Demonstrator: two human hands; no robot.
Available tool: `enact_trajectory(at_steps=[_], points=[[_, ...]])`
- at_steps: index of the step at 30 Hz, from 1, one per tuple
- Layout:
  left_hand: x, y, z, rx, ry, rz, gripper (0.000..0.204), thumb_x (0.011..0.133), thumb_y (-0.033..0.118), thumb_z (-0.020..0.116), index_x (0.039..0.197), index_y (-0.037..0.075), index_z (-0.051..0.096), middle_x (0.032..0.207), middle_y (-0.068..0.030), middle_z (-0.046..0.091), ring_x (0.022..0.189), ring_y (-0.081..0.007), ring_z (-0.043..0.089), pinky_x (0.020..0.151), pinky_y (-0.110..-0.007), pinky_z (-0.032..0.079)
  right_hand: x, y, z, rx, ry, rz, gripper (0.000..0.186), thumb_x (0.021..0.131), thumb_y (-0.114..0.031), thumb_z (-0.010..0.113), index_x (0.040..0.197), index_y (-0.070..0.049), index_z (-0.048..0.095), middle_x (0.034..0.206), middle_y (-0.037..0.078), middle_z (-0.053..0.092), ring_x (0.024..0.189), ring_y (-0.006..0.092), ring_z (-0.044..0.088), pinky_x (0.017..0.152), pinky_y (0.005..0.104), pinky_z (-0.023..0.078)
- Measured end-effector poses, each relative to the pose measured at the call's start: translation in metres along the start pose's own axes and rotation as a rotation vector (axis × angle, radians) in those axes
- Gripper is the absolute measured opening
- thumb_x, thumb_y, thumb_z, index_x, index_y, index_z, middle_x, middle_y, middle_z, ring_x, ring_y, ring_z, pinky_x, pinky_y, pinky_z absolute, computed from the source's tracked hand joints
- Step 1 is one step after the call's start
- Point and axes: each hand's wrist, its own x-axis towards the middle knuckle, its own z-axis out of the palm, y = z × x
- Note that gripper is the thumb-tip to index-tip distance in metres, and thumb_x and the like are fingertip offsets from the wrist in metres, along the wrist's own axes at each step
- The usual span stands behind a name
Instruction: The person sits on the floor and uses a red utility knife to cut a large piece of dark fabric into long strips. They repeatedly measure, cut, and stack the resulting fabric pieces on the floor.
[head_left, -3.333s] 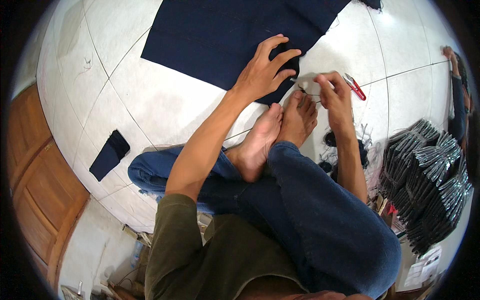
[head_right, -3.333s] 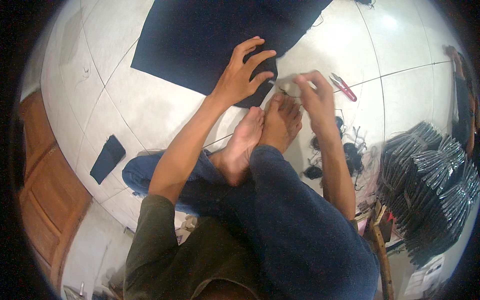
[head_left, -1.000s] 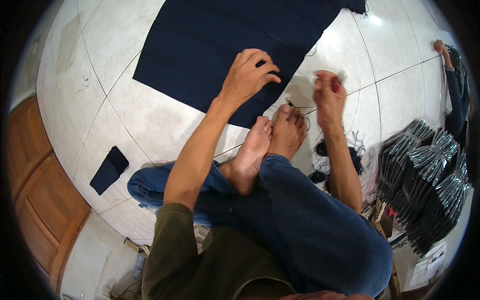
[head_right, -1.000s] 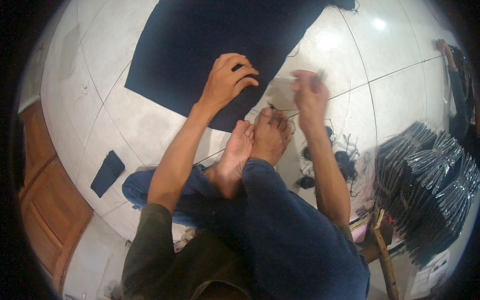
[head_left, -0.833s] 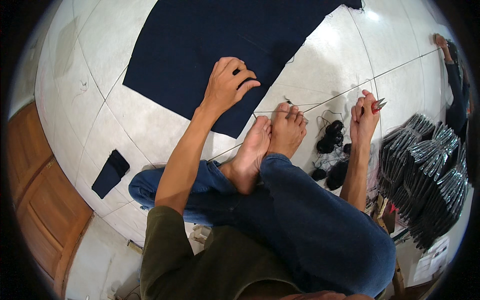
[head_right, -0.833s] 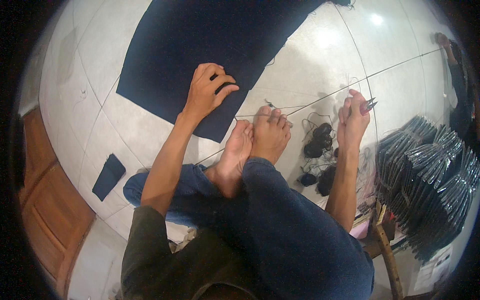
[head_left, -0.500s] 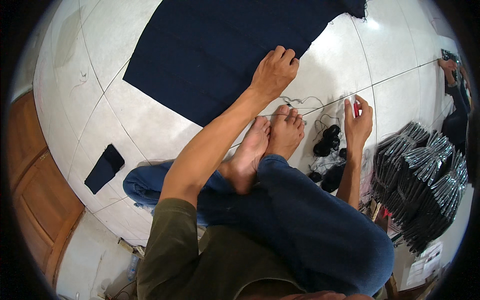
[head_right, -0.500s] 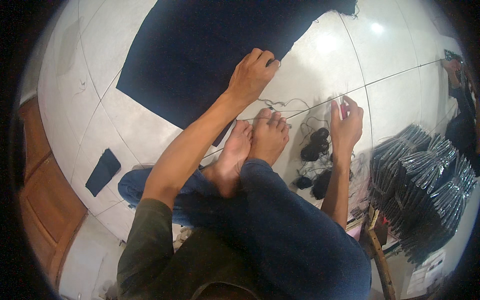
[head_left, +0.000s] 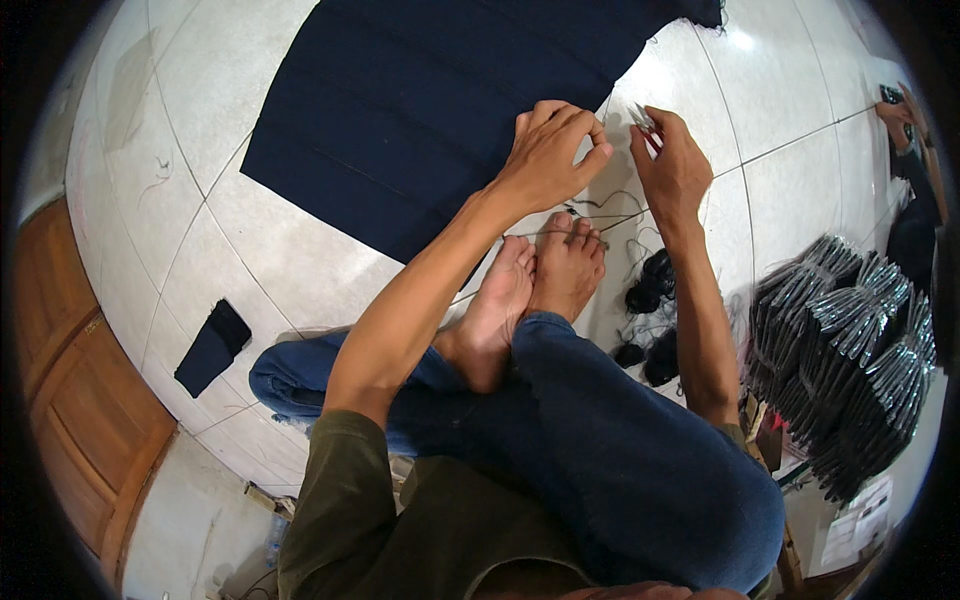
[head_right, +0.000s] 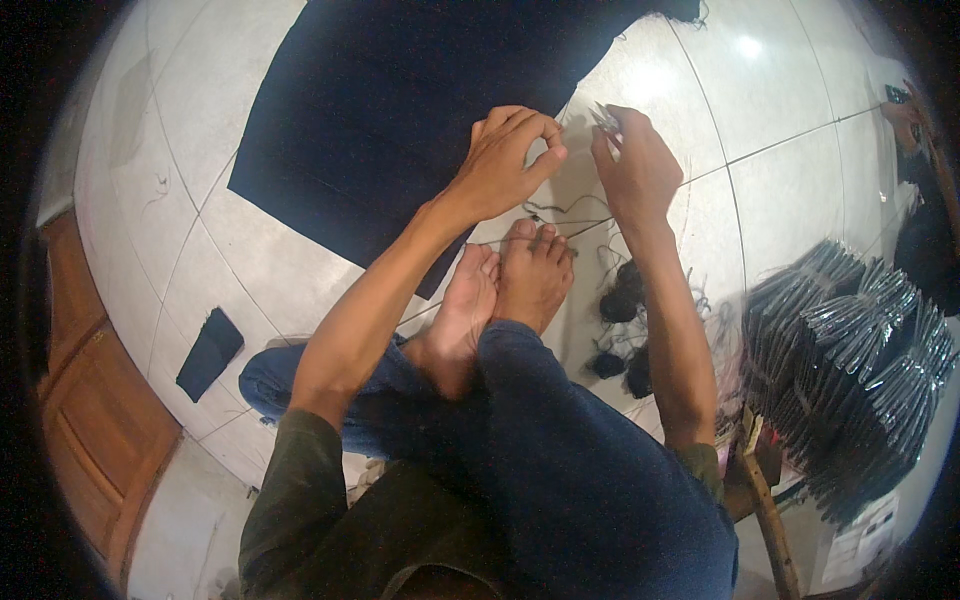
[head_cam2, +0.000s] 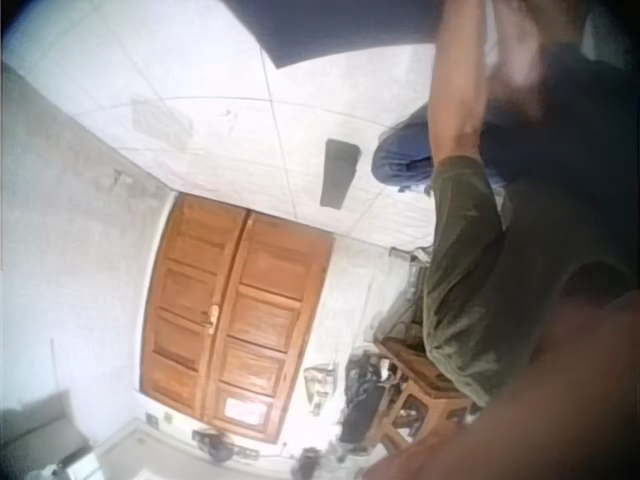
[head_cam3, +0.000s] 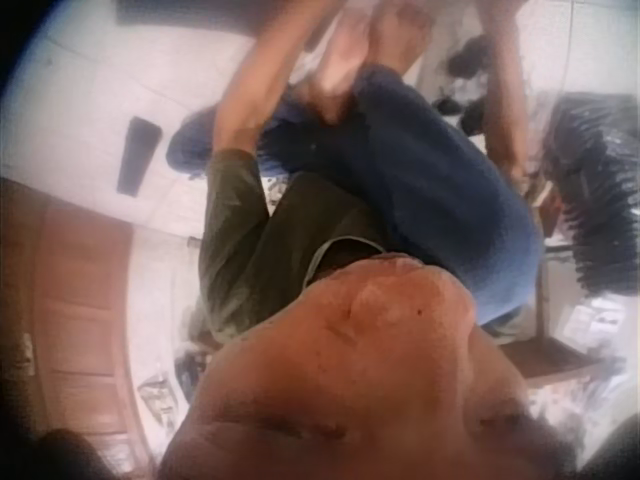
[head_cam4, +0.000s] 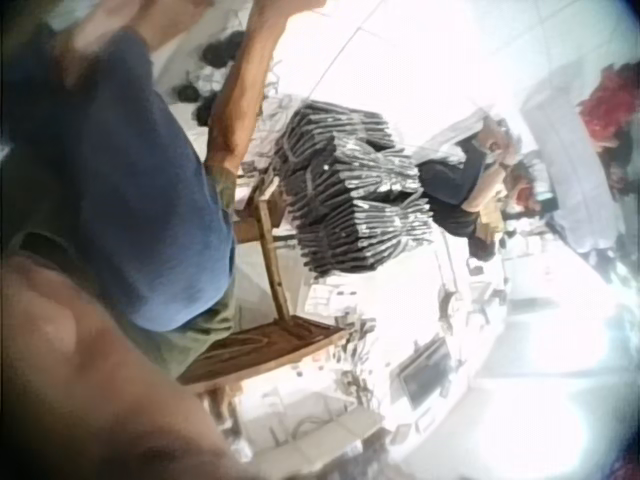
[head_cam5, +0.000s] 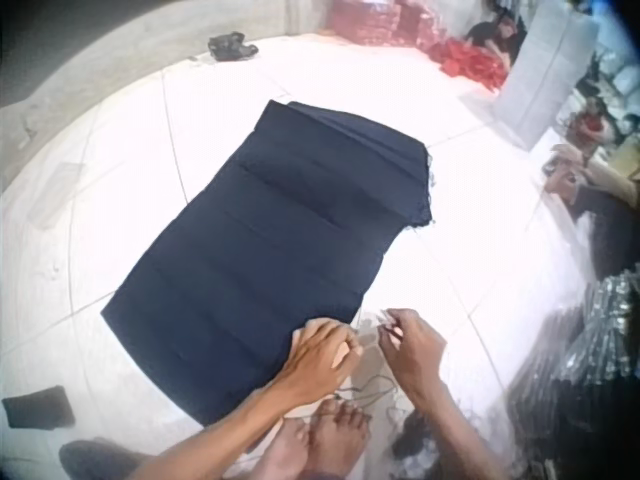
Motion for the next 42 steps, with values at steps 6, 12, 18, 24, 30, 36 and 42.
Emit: enact_trajectory(at_steps=[6,12,18,24,30,36,42], points=[[-0.002,0.0,0.001,-0.044,0.045,-0.019,0.022,0.096,0.033,0.065,0.106,0.013,0.068,0.121,-0.0052,0.066,0.125,-0.0283,0.048,0.105,-0.045,0.031,0.027,-0.004,0.027,-0.003,-0.045,-0.115,0.024,0.09,-0.022,0.072,0.112,-0.015,0.068,0.101,0.006,0.073,0.084,0.0252,0.072,0.07,0.0358,0.056],[-0.001,0.0,-0.002,-0.168,0.059,-0.094,0.023,0.097,0.035,0.065,0.104,0.013,0.069,0.126,-0.0046,0.066,0.123,-0.0271,0.051,0.106,-0.044,0.033,0.022,-0.008,0.013,-0.016,-0.003,-0.018,0.023,0.087,-0.021,0.074,0.109,-0.014,0.07,0.101,0.004,0.073,0.085,0.0253,0.073,0.071,0.0372,0.056],[-0.002,0.001,0.0,-0.123,0.087,-0.068,0.024,0.096,0.035,0.067,0.104,0.012,0.07,0.124,-0.0063,0.069,0.125,-0.0275,0.051,0.107,-0.044,0.033,0.023,-0.007,0.027,-0.028,0.01,-0.113,0.017,0.089,-0.021,0.071,0.105,-0.014,0.07,0.096,0.004,0.073,0.082,0.0256,0.072,0.069,0.0388,0.055],[-0.002,-0.005,-0.002,-0.199,0.055,-0.102,0.025,0.094,0.034,0.072,0.099,0.01,0.075,0.112,-0.0081,0.073,0.117,-0.0269,0.062,0.106,-0.044,0.04,0.022,-0.007,0.026,-0.077,-0.017,0.037,0.019,0.088,-0.023,0.07,0.105,-0.013,0.07,0.096,0.008,0.071,0.086,0.0283,0.07,0.071,0.0415,0.055],[-0.007,-0.002,-0.002,-0.294,0.105,-0.069,0.023,0.092,0.029,0.076,0.101,0.008,0.077,0.114,-0.008,0.072,0.116,-0.0254,0.064,0.103,-0.043,0.045,-0.002,0.004,0.02,-0.062,0.061,-0.027,0.037,0.083,-0.012,0.071,0.121,-0.008,0.07,0.115,0.013,0.065,0.103,0.033,0.063,0.088,0.0431,0.052],[0.0,-0.004,-0.017,-0.396,0.129,-0.052,0.03,0.095,0.031,0.075,0.109,0.005,0.074,0.147,-0.0165,0.051,0.125,-0.0273,0.059,0.105,-0.041,0.049,-0.018,-0.04,0.035,0.723,-0.091,-0.066,0.036,0.089,-0.002,0.071,0.126,-0.002,0.068,0.129,0.01,0.061,0.094,0.0148,0.063,0.073,0.025,0.05],[0.005,-0.023,-0.032,-0.008,0.146,0.026,0.033,0.093,0.031,0.075,0.115,0.007,0.073,0.138,-0.0086,0.062,0.128,-0.0275,0.056,0.105,-0.044,0.046,-0.017,-0.046,0.033,1.137,-0.098,0.529,0.028,0.106,-0.023,0.058,0.107,0.001,0.071,0.082,0.003,0.068,0.081,0.0116,0.062,0.075,0.0262,0.048]])
